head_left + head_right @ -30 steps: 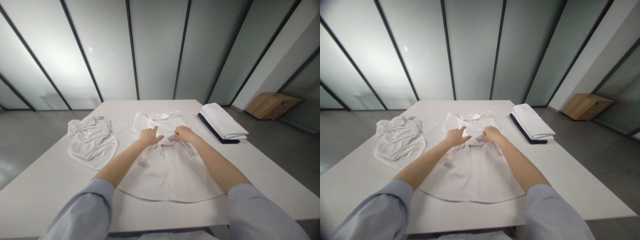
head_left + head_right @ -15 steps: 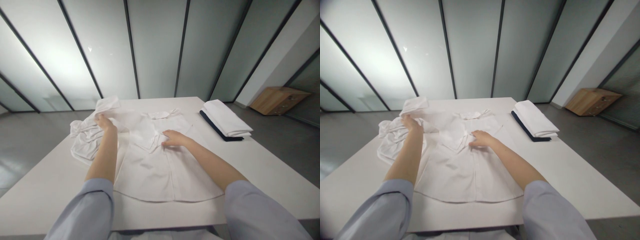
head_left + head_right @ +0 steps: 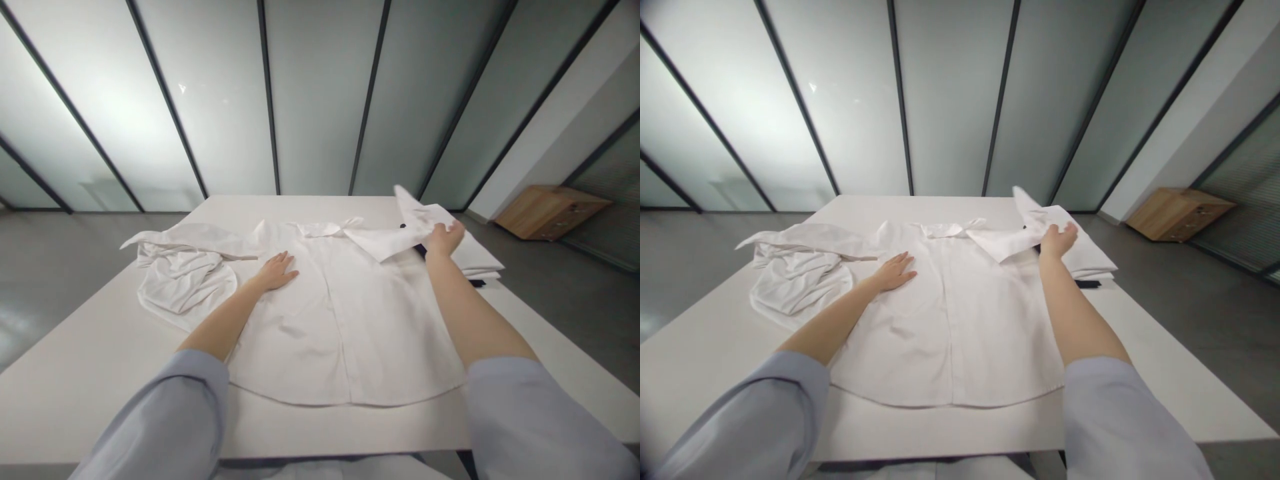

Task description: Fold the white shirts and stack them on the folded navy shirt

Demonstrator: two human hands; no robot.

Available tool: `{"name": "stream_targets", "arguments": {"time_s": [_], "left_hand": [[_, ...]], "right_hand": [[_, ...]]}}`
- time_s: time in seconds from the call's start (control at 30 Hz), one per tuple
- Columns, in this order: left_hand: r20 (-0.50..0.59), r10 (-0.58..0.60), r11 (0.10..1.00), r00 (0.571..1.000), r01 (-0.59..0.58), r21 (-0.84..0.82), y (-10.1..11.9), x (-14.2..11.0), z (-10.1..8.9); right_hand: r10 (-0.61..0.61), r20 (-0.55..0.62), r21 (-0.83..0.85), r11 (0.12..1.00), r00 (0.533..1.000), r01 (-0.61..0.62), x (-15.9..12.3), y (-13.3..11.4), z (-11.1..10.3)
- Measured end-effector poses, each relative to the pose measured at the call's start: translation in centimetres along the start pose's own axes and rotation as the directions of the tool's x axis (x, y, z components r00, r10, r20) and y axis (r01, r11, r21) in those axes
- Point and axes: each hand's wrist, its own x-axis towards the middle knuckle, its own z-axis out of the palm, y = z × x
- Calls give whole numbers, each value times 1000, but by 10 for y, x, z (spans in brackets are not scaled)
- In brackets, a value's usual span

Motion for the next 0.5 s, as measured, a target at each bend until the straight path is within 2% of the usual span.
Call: {"name": "stream_targets", "arguments": {"time_s": [0.03,0.07,0.1,0.13,0.17,0.2,0.23,0.27,0.3,0.33,0.4,0.5], "left_hand": [[13,-1,1000,1000,1,20,1,-2,0],[22,-2,999,1000,1,36,3,-3,0],[32,-1,999,999,0,46,5,-5,-2],[43,-2,999,999,0,50,7,-5,-4],[53,-2,999,999,-1,49,9,-6,-6],[62,2,999,998,-5,43,10,-7,-8],[68,10,999,998,-12,36,11,-8,-11],[74,22,999,997,-24,28,11,-9,-13],[83,35,999,996,-37,25,10,-10,-16],[88,45,998,995,-47,29,9,-12,-19],[91,57,996,994,-63,63,6,-18,-27],[126,32,993,992,-46,112,2,-22,-43]], "right_hand": [[30,-95,-33,999,995,-34,2,5,-3],[53,-128,-47,997,990,-60,-1,7,-3],[51,-103,-50,997,993,-56,-8,6,0],[10,-22,-67,998,1000,-12,-19,2,7],[-65,137,-77,994,988,76,-32,-2,15],[-158,311,-82,978,937,192,-47,-8,24],[-233,456,-85,949,859,303,-63,-14,33],[-282,583,-85,911,762,403,-79,-21,41],[-302,686,-88,869,663,487,-93,-27,47],[-292,744,-106,836,601,538,-106,-33,50],[-273,794,-140,788,544,600,-123,-45,47],[-216,833,-174,772,510,611,-129,-64,28]]}}
